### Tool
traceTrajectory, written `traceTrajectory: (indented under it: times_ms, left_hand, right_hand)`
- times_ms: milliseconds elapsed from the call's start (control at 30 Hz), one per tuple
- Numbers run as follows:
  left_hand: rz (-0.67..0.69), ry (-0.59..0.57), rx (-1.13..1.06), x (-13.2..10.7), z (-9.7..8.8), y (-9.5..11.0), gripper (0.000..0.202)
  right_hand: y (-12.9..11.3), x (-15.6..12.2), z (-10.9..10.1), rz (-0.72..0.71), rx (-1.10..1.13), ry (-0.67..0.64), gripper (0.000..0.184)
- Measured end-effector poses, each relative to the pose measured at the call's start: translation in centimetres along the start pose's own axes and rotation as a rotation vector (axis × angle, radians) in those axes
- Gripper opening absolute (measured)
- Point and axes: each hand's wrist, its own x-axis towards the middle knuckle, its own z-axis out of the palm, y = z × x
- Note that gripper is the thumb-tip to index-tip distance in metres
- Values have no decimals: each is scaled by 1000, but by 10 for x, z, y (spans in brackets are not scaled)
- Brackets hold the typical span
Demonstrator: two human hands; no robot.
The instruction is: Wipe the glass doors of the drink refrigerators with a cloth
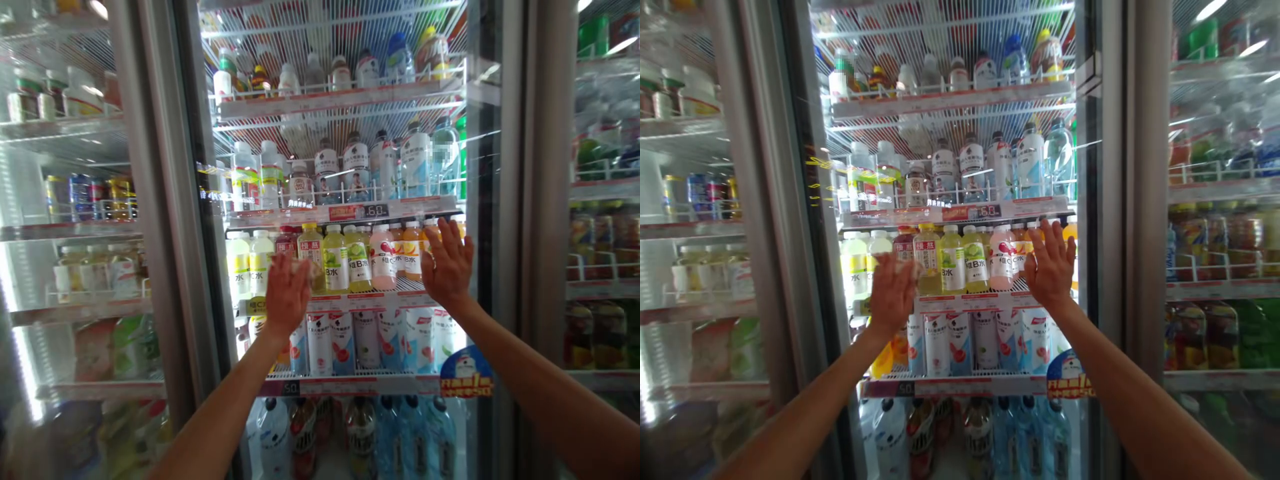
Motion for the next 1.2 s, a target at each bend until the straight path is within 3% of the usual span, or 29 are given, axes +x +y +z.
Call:
traceTrajectory:
  times_ms: [67,100,200,267,367,433,467,600,633,700,767,833,867,900,967,1033,1067,1100,1200]
  left_hand:
    - [-154,112,24,18,7,1,65]
    - [-135,107,11,24,10,4,65]
    - [157,-63,-63,36,16,13,62]
    - [235,-104,-74,46,18,11,60]
    - [-12,44,-52,71,25,1,57]
    - [-131,132,-53,87,32,5,57]
    - [-96,130,-67,93,36,11,57]
    - [338,-68,-146,101,49,45,51]
    - [370,-91,-151,104,51,49,49]
    - [271,-47,-140,118,55,51,43]
    - [37,43,-128,134,61,55,41]
    - [-131,86,-138,143,70,70,42]
    - [-127,70,-155,142,74,82,43]
    - [-52,32,-178,137,77,96,44]
    - [249,-87,-234,124,82,121,46]
    - [510,-195,-264,118,84,134,46]
    - [543,-217,-265,122,85,135,45]
    - [493,-208,-257,131,85,132,45]
    - [102,-80,-220,165,87,122,45]
  right_hand:
    - [-1,0,0,1,-2,10,53]
    - [-1,0,0,0,-1,16,54]
    - [0,0,0,-11,1,25,55]
    - [0,0,0,-17,1,22,57]
    - [-1,1,1,-14,7,15,60]
    - [-3,2,0,-6,15,7,60]
    - [-4,2,-1,-4,21,-3,60]
    - [0,6,-19,-6,42,-60,57]
    - [4,7,-26,-4,43,-68,56]
    - [15,9,-40,14,38,-63,54]
    - [27,11,-52,46,27,-43,50]
    - [37,10,-61,73,14,-35,47]
    - [39,9,-64,80,9,-41,46]
    - [42,8,-66,82,5,-53,46]
    - [44,4,-69,80,3,-73,45]
    - [47,-1,-72,76,8,-79,44]
    - [50,-3,-74,79,10,-74,44]
    - [53,-5,-75,87,10,-71,44]
    - [64,-7,-78,141,-7,-57,44]
